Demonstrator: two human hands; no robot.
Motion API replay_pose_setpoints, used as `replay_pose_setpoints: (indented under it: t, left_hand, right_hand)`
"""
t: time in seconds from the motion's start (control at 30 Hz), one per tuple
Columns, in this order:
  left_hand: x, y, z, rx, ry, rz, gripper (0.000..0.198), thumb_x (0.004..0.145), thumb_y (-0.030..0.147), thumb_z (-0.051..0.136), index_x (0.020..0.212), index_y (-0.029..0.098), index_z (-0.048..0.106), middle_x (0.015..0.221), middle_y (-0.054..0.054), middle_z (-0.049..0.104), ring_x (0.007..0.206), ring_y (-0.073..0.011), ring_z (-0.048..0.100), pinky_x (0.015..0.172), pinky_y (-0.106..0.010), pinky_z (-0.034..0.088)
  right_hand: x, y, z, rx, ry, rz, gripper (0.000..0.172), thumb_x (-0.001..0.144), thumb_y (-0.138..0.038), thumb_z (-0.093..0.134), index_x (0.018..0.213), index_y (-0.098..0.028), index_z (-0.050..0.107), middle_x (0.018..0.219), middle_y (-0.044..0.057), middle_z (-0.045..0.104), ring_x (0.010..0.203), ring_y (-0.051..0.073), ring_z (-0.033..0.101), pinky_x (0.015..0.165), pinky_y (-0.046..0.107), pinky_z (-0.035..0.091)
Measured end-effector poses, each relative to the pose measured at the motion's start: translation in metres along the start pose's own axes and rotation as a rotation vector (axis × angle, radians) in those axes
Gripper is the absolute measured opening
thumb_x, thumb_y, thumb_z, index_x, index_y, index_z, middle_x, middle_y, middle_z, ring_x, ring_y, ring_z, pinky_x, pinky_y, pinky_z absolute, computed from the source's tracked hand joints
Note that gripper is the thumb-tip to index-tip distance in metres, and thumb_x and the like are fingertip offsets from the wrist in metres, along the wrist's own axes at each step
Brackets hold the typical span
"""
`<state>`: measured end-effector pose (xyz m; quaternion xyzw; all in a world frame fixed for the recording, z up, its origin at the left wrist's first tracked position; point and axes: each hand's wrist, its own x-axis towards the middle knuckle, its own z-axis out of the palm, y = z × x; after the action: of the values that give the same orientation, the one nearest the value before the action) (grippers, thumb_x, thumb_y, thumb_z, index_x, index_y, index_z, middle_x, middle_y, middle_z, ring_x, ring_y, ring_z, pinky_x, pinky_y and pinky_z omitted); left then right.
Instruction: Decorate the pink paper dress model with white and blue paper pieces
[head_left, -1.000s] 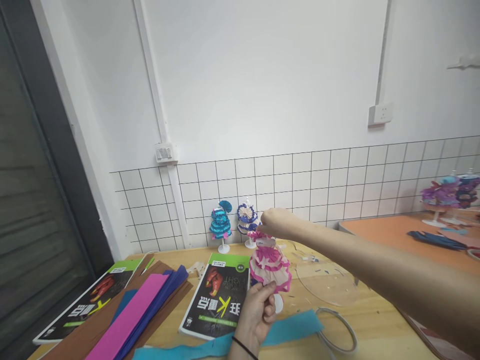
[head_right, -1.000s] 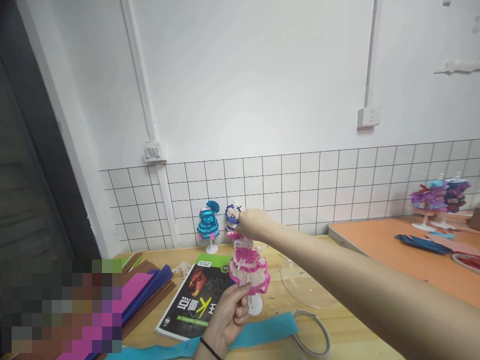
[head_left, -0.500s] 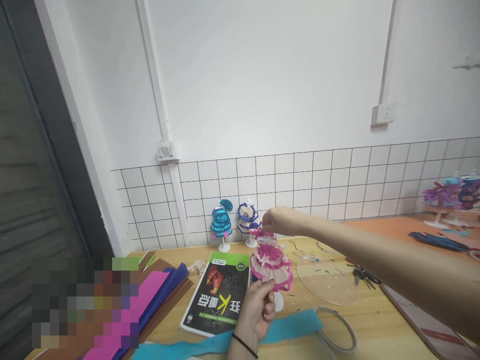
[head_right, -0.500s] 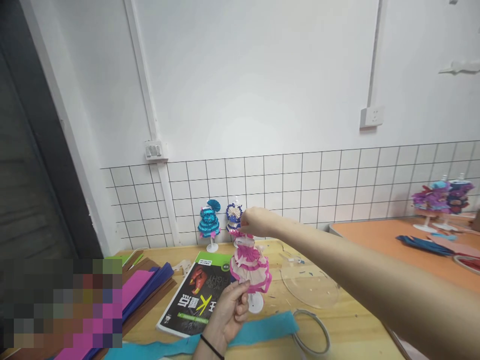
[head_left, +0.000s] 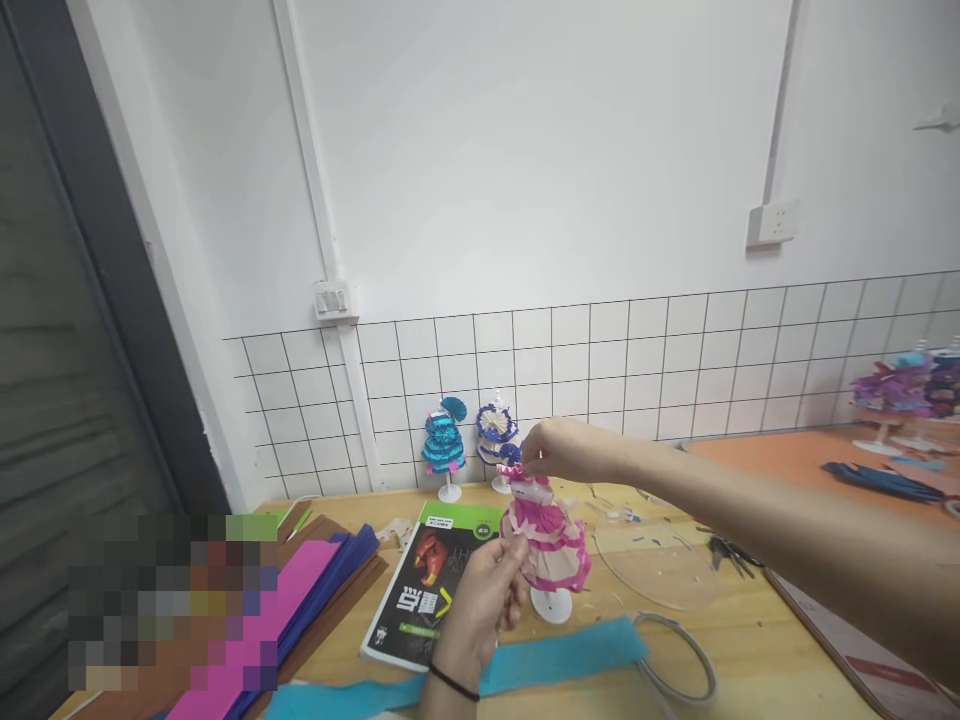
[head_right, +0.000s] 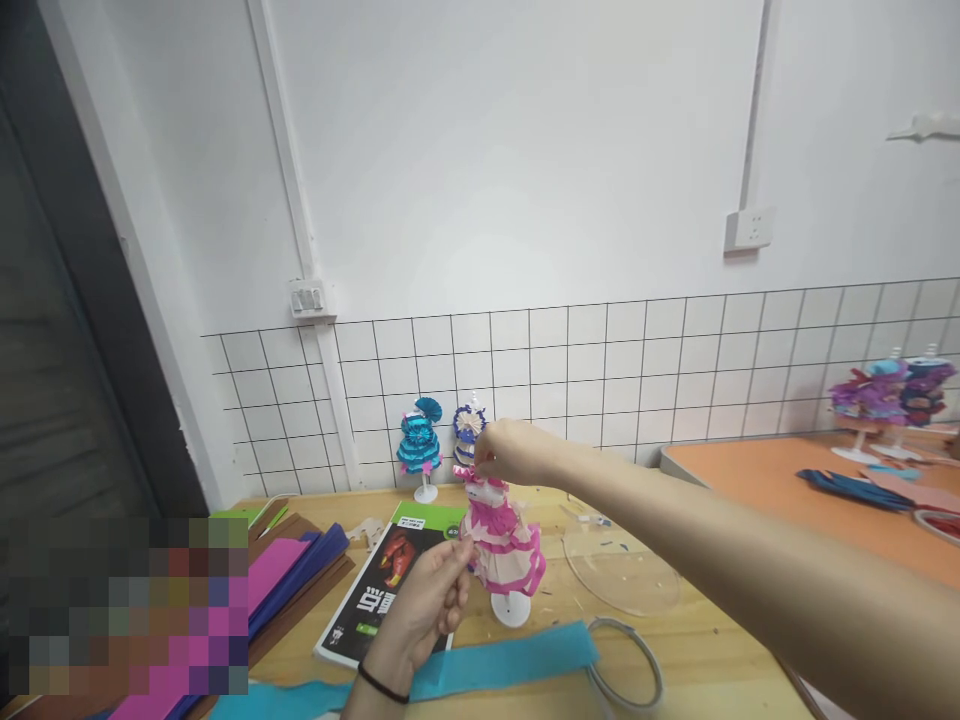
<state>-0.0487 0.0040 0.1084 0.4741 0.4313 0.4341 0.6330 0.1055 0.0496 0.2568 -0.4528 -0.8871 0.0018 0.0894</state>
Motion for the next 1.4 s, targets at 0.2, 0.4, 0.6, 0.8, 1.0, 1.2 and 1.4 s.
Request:
replay_pose_setpoints:
  t: [0.2,0.4,0.6,0.8,1.0,1.2,1.4]
  left_hand:
    - [0.007,-0.004,0.000,-0.203,0.032,-0.035,0.044,0.058,0.056,0.064,0.068,0.019,0.043,0.040,0.010,0.043,0.026,0.0001,0.029,0.030,-0.015,0.008]
    - [0.009,-0.005,-0.003,-0.269,0.015,-0.010,0.038,0.058,0.046,0.069,0.064,0.018,0.045,0.040,0.010,0.043,0.027,0.0010,0.028,0.031,-0.015,0.007]
    - [0.011,-0.007,-0.003,-0.243,0.037,-0.024,0.039,0.053,0.043,0.072,0.059,0.018,0.043,0.038,0.010,0.042,0.026,0.0013,0.026,0.031,-0.016,0.005]
    - [0.012,-0.008,-0.001,-0.212,0.054,0.017,0.040,0.052,0.044,0.072,0.060,0.017,0.044,0.037,0.011,0.040,0.027,0.0017,0.024,0.032,-0.016,0.006]
    - [0.010,-0.008,-0.002,-0.191,0.063,0.027,0.043,0.056,0.053,0.067,0.059,0.018,0.042,0.039,0.009,0.043,0.027,0.0009,0.027,0.031,-0.016,0.008]
    - [0.007,-0.004,-0.003,-0.183,0.035,-0.040,0.043,0.057,0.056,0.064,0.060,0.018,0.043,0.037,0.009,0.042,0.025,-0.0002,0.028,0.030,-0.016,0.007]
    - [0.008,-0.006,-0.004,-0.168,0.005,-0.014,0.034,0.056,0.040,0.070,0.061,0.017,0.046,0.038,0.009,0.042,0.026,0.0005,0.026,0.031,-0.016,0.007]
  right_hand:
    - [-0.004,-0.018,0.000,-0.034,0.003,-0.024,0.016,0.072,-0.026,0.052,0.066,-0.020,0.066,0.061,0.001,0.065,0.053,0.011,0.053,0.045,0.021,0.031]
    - [-0.005,-0.024,0.001,-0.054,0.005,-0.029,0.015,0.072,-0.026,0.054,0.068,-0.019,0.067,0.064,0.002,0.067,0.055,0.012,0.054,0.047,0.022,0.032]
    - [-0.006,-0.030,-0.002,-0.052,-0.005,-0.030,0.015,0.072,-0.025,0.053,0.066,-0.019,0.066,0.062,0.001,0.066,0.052,0.011,0.052,0.045,0.021,0.030]
    - [-0.008,-0.032,-0.003,-0.051,-0.013,-0.035,0.016,0.073,-0.026,0.052,0.069,-0.019,0.066,0.064,0.003,0.066,0.054,0.012,0.054,0.045,0.021,0.031]
    - [-0.006,-0.028,-0.001,-0.072,-0.007,-0.033,0.016,0.072,-0.026,0.053,0.067,-0.019,0.066,0.063,0.003,0.066,0.054,0.013,0.053,0.046,0.022,0.031]
    - [-0.005,-0.024,0.001,-0.071,-0.005,-0.040,0.016,0.073,-0.027,0.053,0.068,-0.019,0.065,0.065,0.003,0.066,0.055,0.012,0.053,0.047,0.022,0.031]
    - [-0.006,-0.027,-0.001,-0.071,-0.019,-0.029,0.019,0.075,-0.031,0.053,0.070,-0.017,0.066,0.063,0.004,0.065,0.054,0.013,0.053,0.046,0.022,0.030]
